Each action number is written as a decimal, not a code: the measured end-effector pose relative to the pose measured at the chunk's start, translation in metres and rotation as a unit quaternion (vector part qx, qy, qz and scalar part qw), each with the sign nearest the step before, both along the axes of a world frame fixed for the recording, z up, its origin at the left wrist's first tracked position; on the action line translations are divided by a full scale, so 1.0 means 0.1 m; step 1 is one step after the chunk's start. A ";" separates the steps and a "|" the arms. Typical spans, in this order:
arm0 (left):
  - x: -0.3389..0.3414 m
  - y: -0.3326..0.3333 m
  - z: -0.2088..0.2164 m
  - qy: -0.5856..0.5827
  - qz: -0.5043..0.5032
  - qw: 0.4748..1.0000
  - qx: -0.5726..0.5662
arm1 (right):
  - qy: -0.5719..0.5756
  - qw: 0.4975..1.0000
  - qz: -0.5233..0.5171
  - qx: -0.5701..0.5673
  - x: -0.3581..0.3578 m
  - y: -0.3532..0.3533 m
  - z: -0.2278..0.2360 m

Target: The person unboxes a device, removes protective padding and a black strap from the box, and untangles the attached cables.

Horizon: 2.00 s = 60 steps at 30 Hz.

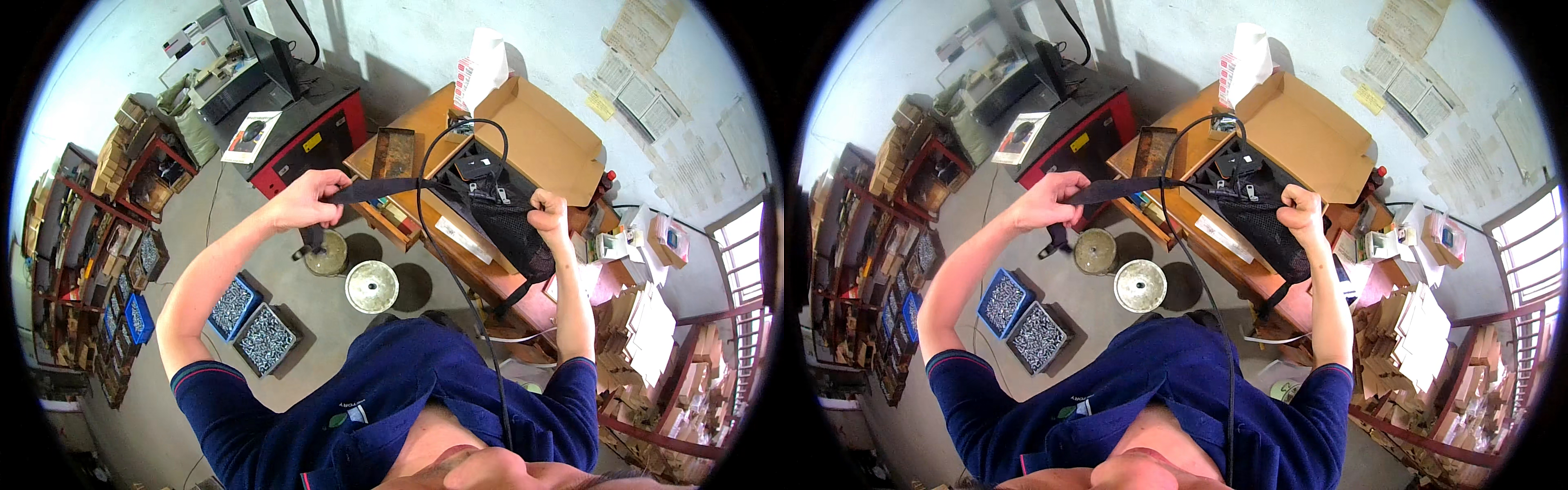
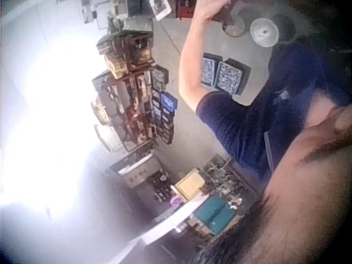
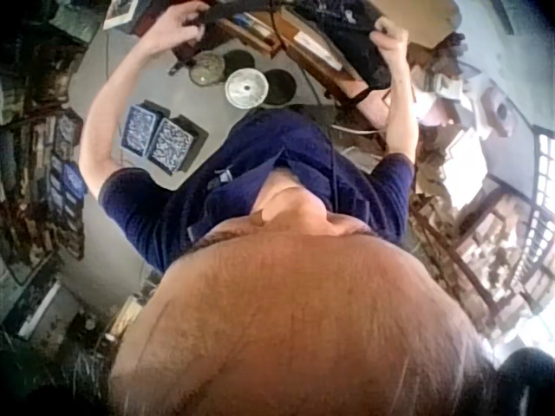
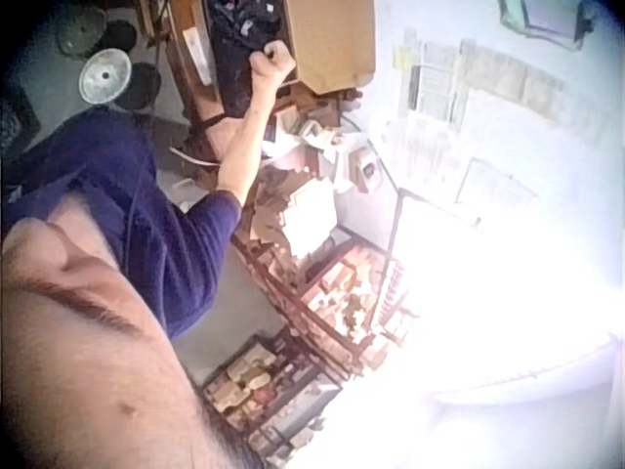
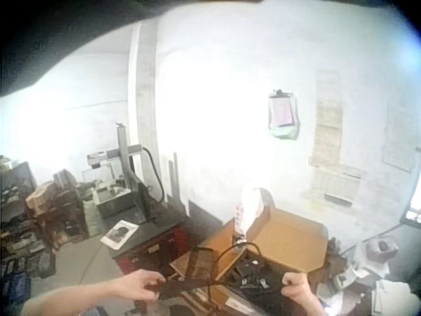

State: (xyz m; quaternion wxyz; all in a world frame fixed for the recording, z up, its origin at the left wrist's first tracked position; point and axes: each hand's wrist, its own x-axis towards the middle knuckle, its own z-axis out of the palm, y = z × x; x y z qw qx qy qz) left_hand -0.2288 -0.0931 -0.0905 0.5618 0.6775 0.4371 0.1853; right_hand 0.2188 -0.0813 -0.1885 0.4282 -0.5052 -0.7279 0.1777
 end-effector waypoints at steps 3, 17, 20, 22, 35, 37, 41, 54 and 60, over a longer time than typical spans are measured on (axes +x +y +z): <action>0.09 -0.10 0.03 -0.053 0.018 0.997 -0.046 | -0.002 1.000 0.001 0.017 0.03 0.00 -0.01; -0.11 0.49 -0.12 0.399 -0.012 0.695 0.598 | 0.020 0.999 0.041 -0.029 -0.06 -0.16 -0.11; -0.05 0.71 -0.08 0.403 0.043 0.672 0.620 | 0.044 0.997 0.048 -0.043 -0.14 -0.20 -0.11; -0.03 0.80 -0.06 0.398 0.064 0.675 0.618 | 0.056 0.996 0.050 -0.047 -0.21 -0.24 -0.09; 0.19 0.46 0.20 0.171 0.057 0.912 0.370 | 0.070 0.997 0.024 -0.032 -0.07 -0.35 -0.35; 0.16 0.27 0.18 0.165 0.031 0.959 0.229 | 0.062 0.997 0.024 -0.035 -0.03 -0.37 -0.33; 0.08 0.04 0.08 0.123 -0.047 0.991 0.035 | 0.051 0.998 0.026 -0.032 0.00 -0.35 -0.37; -0.07 -0.06 -0.37 0.162 0.010 0.976 0.143 | 0.035 0.998 0.031 -0.047 -0.02 -0.33 -0.40; -0.15 0.20 -0.32 0.410 -0.062 0.659 0.627 | 0.027 0.997 0.040 -0.062 -0.09 -0.39 -0.43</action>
